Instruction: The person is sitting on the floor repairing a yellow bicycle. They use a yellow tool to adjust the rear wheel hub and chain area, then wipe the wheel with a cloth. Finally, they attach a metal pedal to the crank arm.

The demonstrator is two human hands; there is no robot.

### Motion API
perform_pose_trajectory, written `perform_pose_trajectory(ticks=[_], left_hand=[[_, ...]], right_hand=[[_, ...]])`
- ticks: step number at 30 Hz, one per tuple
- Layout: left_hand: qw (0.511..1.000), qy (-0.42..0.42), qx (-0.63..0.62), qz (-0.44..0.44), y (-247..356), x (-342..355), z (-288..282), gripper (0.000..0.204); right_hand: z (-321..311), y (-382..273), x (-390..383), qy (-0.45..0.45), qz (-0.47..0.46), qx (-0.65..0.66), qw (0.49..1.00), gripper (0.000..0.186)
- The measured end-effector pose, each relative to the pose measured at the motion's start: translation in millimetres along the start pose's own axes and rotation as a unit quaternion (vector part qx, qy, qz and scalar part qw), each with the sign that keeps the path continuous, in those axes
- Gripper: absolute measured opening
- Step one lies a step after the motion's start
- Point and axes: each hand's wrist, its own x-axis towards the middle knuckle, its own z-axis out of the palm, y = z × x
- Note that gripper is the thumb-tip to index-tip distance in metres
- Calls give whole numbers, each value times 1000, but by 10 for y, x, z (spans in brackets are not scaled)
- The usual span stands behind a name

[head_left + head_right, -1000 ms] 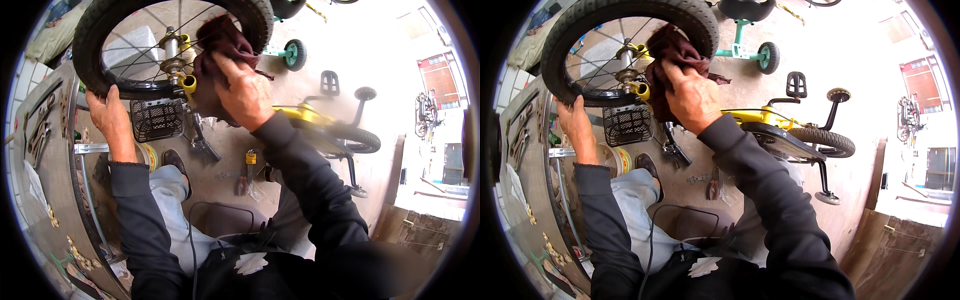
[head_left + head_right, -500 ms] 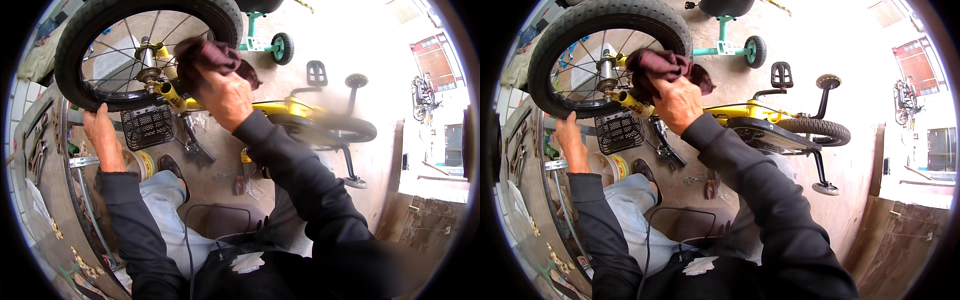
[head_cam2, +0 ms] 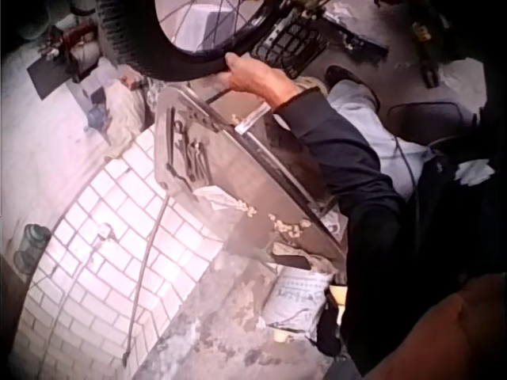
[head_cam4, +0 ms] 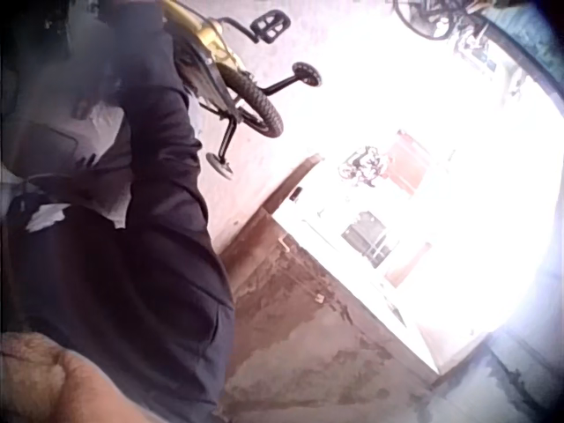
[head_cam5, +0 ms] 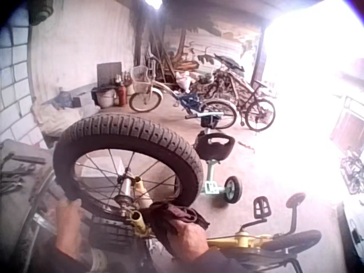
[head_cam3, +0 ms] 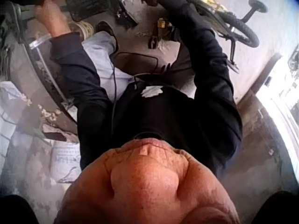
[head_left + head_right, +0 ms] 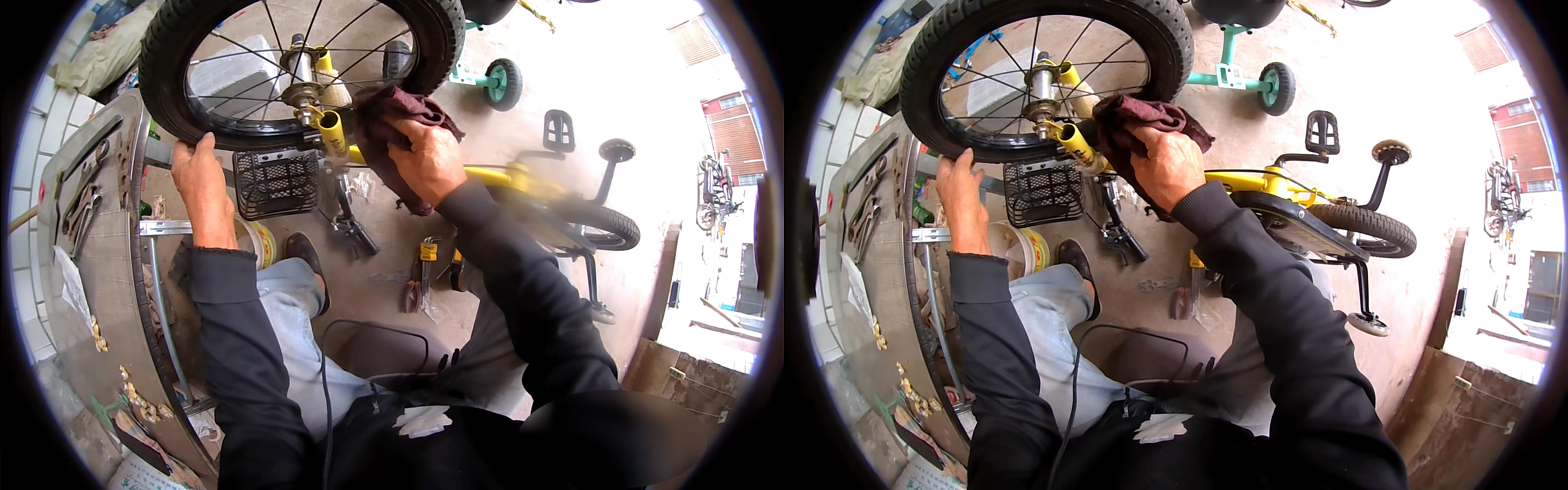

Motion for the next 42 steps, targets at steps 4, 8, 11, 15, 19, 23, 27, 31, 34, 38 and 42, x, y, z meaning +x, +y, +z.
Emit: perform_pose_trajectory(ticks=[4,8,11,15,19,23,27,31,34,38,42], left_hand=[[997,5,-73,26,112,-85,37,40],[996,-26,-82,-13,98,-120,28,35],[993,-44,-86,-64,71,-105,-20,33],[997,-48,-48,-40,75,-127,13,34],[999,-41,-14,-23,40,-117,12,34],[998,-36,-15,-40,-3,-64,-33,32],[999,-44,-3,-27,55,-122,9,30],[999,-45,-12,-21,43,-101,-30,30],[998,-45,-18,-39,35,-99,19,30],[997,-38,-45,-50,5,-106,44,30],[996,-32,-55,-59,-10,-61,-2,29]], right_hand=[[-95,-37,11,69,-36,-2,997,34],[-280,-204,-1,206,-143,-3,968,38],[-401,-305,131,242,-126,27,962,45],[-168,-351,229,232,-112,37,966,39],[-53,-387,260,170,-170,59,969,37],[139,-328,168,91,-187,76,975,41],[72,-65,129,1,-79,-138,987,36],[1,-60,-12,-61,-16,-169,984,33],[-71,60,-33,-77,31,-180,980,31],[-235,-31,93,70,-60,-43,995,33],[-501,-342,240,253,-148,-7,956,39]])
